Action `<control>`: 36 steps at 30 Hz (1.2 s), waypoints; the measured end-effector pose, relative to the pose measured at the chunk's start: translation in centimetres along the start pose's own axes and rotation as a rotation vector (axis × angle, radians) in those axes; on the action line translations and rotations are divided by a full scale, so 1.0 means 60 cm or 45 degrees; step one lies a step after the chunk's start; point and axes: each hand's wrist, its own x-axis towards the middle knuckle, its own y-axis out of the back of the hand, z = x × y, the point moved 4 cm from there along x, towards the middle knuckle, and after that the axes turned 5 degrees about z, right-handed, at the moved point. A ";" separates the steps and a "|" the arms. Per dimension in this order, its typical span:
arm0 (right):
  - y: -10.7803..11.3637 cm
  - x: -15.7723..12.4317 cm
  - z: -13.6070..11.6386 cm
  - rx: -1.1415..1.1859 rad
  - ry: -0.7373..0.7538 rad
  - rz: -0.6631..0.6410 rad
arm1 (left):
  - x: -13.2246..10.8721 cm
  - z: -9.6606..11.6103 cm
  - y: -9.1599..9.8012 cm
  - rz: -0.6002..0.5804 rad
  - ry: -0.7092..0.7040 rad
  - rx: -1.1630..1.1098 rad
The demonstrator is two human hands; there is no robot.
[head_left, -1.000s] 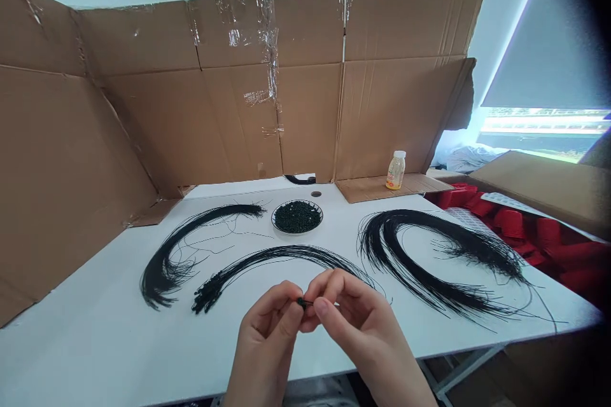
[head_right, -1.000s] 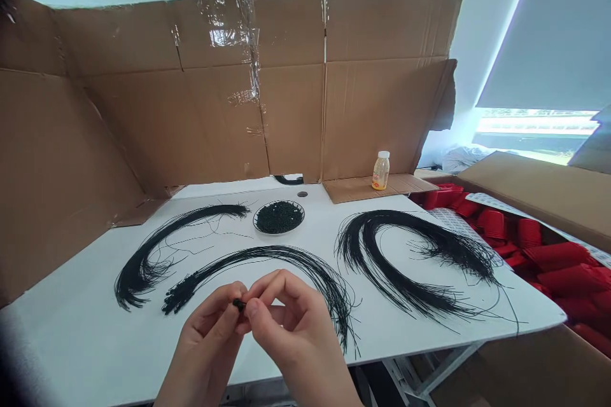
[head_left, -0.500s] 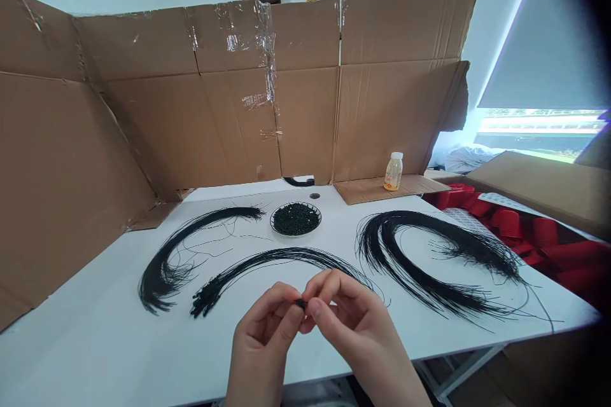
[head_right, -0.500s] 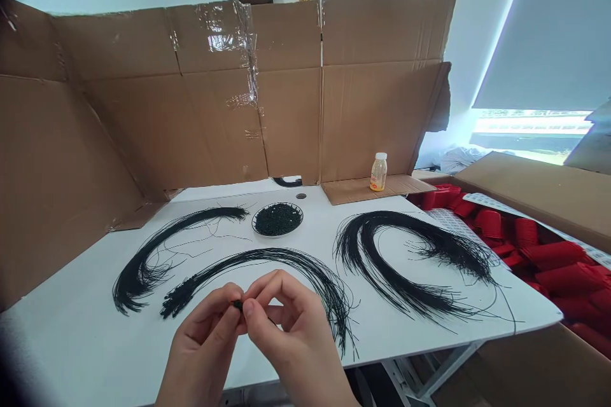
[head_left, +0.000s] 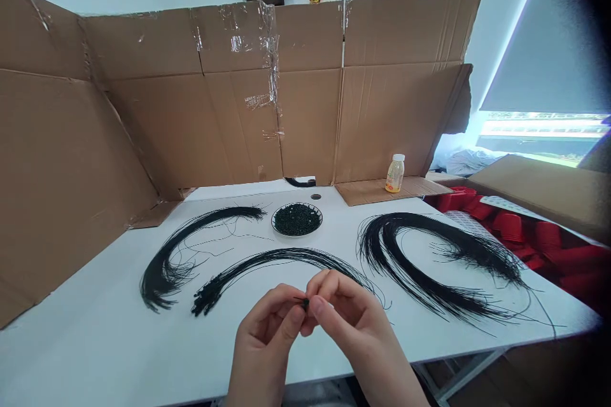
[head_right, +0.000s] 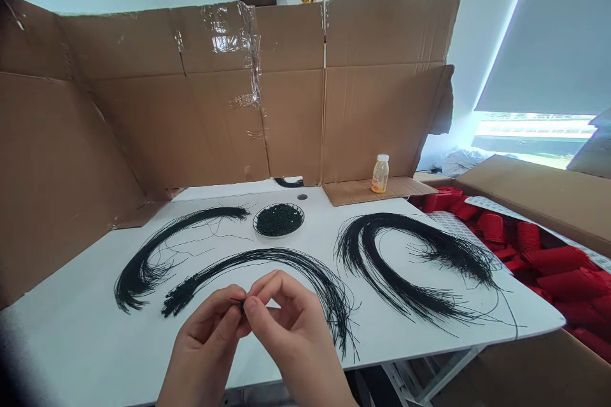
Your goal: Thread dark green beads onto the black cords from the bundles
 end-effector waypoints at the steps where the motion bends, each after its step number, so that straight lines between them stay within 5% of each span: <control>1: 0.001 0.000 0.000 0.007 0.002 -0.005 | 0.000 0.001 0.000 0.014 0.004 -0.002; 12: -0.008 -0.013 -0.006 -0.027 -0.035 0.128 | 0.007 0.005 0.019 0.132 0.002 -0.040; 18: -0.009 -0.015 -0.007 -0.034 -0.048 0.136 | 0.014 0.004 0.036 0.133 -0.165 0.088; 36: -0.006 -0.016 -0.008 -0.066 -0.026 0.134 | -0.006 0.023 0.010 0.171 -0.474 0.082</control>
